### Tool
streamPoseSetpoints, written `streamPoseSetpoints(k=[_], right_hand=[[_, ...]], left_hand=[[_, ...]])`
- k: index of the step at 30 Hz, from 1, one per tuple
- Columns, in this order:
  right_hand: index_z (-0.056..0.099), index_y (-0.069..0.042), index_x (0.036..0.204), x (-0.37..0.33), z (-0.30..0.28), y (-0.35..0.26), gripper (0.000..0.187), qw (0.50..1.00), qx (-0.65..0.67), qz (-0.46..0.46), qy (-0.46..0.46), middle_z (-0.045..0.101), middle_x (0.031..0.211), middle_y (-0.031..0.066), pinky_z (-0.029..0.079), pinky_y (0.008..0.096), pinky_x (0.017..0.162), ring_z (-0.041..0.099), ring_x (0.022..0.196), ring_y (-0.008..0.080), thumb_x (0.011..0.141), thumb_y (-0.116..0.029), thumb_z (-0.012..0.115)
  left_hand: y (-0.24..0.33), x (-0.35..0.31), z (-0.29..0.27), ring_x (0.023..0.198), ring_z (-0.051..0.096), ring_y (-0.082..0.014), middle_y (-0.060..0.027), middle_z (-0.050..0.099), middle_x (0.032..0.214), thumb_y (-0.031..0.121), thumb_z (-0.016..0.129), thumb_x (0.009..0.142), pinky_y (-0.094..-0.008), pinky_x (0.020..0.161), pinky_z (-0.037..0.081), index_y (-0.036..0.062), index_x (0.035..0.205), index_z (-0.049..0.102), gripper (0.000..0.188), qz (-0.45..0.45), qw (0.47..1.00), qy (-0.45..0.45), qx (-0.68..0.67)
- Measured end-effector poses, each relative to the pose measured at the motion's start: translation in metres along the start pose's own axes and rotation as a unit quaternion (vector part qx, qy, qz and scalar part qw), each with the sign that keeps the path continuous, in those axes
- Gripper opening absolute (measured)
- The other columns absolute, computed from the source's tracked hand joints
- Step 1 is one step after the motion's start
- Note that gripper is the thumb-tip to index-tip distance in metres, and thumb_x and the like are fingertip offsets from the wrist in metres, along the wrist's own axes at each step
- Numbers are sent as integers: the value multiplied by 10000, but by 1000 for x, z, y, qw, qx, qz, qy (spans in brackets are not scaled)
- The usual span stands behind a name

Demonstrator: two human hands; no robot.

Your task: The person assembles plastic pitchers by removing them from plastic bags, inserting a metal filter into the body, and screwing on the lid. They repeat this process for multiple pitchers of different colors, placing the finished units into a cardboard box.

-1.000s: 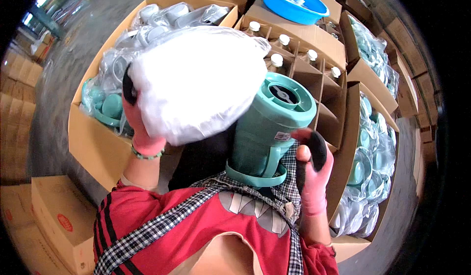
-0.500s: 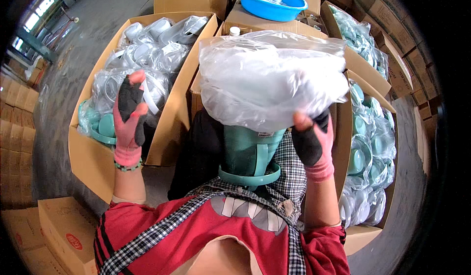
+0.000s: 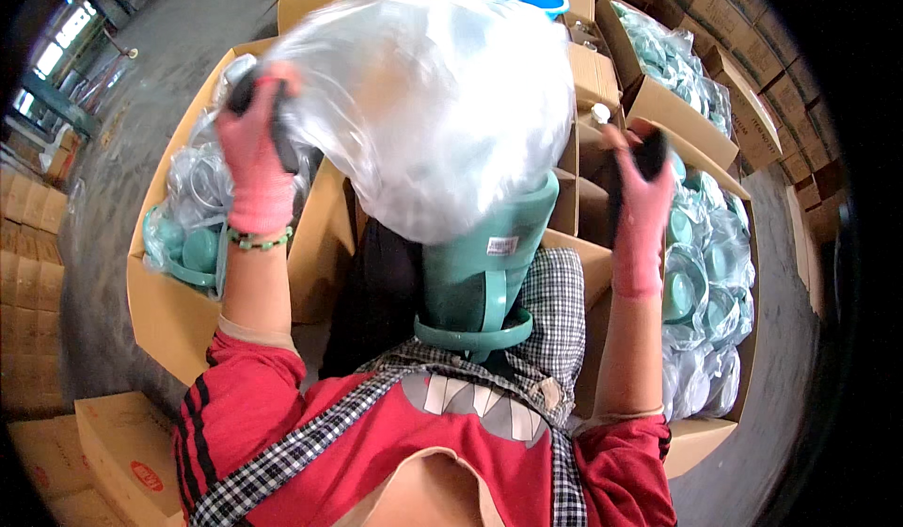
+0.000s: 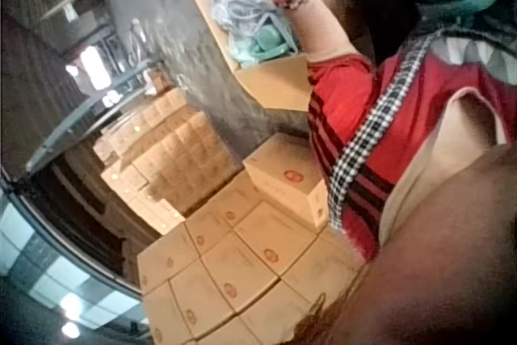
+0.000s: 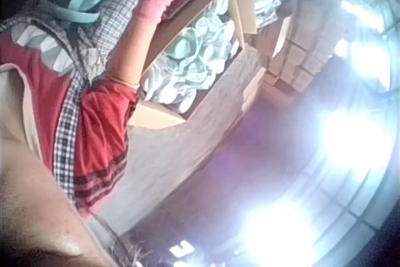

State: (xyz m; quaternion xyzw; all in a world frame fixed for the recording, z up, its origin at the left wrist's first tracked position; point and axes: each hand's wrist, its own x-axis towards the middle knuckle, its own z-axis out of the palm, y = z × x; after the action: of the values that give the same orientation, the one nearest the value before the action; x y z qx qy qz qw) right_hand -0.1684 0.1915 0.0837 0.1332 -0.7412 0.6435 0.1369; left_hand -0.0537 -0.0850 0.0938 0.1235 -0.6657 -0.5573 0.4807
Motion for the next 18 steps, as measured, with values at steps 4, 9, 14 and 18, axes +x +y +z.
streamPoseSetpoints(k=[4,9,14,18], right_hand=[[488,6,995,-41,15,-25,420,959,152,-65,-231,548,856,78,436,252,668,529,754,132,675,-175,690],[494,3,1011,-62,32,-18,378,960,110,11,-257,555,804,53,429,228,641,519,716,84,711,-168,649],[471,-1,1076,-67,5,-3,328,910,84,36,-404,514,1001,73,404,260,783,494,903,125,812,-182,540],[468,-12,1085,-57,-6,-20,325,851,188,154,-466,512,965,59,377,262,809,481,912,149,811,-172,540]], left_hand=[[20,-56,11,783,541,-176,-76,569,866,27,542,729,-290,695,424,3,819,558,94,206,975,-3,83],[16,-89,44,776,537,-250,-108,538,862,215,632,664,-344,733,434,23,821,558,259,234,841,-470,129],[-24,-57,37,846,530,-133,-87,563,945,127,558,771,-268,768,422,-32,1018,494,300,-262,896,-331,-136],[-59,-26,51,868,536,-170,-92,554,965,155,575,757,-285,768,425,-14,1102,443,407,49,914,-334,227]])
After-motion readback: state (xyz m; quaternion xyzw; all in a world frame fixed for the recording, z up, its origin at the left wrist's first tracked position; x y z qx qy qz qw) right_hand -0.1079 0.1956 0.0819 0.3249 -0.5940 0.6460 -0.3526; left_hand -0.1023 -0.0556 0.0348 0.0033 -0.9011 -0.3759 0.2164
